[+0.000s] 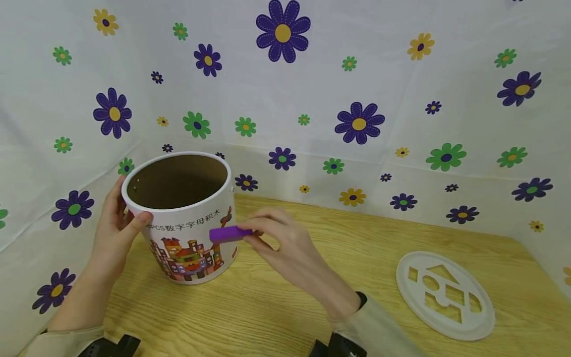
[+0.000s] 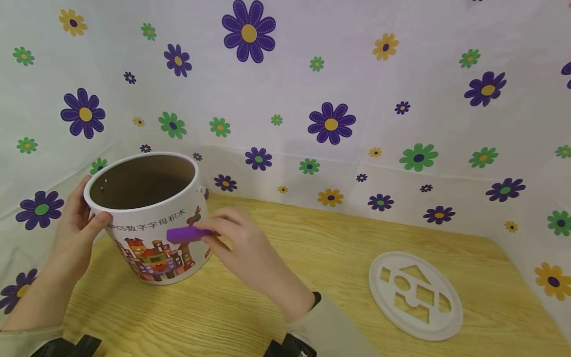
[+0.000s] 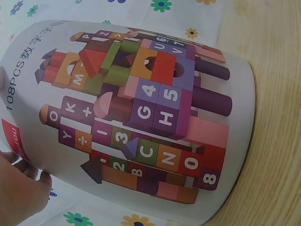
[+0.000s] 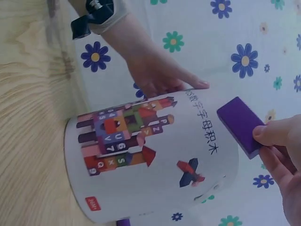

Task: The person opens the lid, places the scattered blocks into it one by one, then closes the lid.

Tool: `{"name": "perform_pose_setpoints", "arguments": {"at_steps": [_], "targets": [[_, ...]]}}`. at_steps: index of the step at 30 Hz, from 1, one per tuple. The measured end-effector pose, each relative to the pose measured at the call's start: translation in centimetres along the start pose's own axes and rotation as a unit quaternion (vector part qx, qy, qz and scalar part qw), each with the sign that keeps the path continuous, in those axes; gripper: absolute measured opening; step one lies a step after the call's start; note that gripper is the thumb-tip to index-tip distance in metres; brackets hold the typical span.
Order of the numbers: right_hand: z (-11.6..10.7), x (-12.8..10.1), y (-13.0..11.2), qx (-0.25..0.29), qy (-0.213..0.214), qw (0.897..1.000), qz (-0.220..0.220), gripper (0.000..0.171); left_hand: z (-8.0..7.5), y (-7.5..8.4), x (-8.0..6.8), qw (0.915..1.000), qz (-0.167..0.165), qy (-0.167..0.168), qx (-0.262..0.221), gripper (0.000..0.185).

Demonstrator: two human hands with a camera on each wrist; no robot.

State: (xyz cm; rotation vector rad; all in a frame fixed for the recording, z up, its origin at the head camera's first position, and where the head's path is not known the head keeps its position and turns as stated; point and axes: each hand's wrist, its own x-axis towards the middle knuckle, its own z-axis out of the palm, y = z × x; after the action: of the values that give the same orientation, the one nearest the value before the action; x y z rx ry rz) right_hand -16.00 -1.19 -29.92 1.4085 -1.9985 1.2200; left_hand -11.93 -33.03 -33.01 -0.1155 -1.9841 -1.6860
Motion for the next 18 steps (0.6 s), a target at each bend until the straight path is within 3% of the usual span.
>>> {"name": "perform_pose_setpoints", "arguments": {"at_steps": [5, 8, 18], "targets": [[1.2, 3.1, 0.2, -0.03, 0.096, 0.992, -0.078, 0.016, 0.0, 0.0, 0.0, 1.0, -0.002, -0.002, -0.001, 0.074], [2.2, 4.5, 0.6, -0.047, 0.124, 0.986, -0.096, 0.014, -0.1, -0.1, 0.1, 1.0, -0.001, -0.001, -0.002, 0.073], [4.3, 6.5, 1.2, -0.058, 0.093, 0.99, -0.085, 0.015, -0.1, -0.2, 0.2, 0.9999, 0.002, -0.006, -0.012, 0.074]]}}
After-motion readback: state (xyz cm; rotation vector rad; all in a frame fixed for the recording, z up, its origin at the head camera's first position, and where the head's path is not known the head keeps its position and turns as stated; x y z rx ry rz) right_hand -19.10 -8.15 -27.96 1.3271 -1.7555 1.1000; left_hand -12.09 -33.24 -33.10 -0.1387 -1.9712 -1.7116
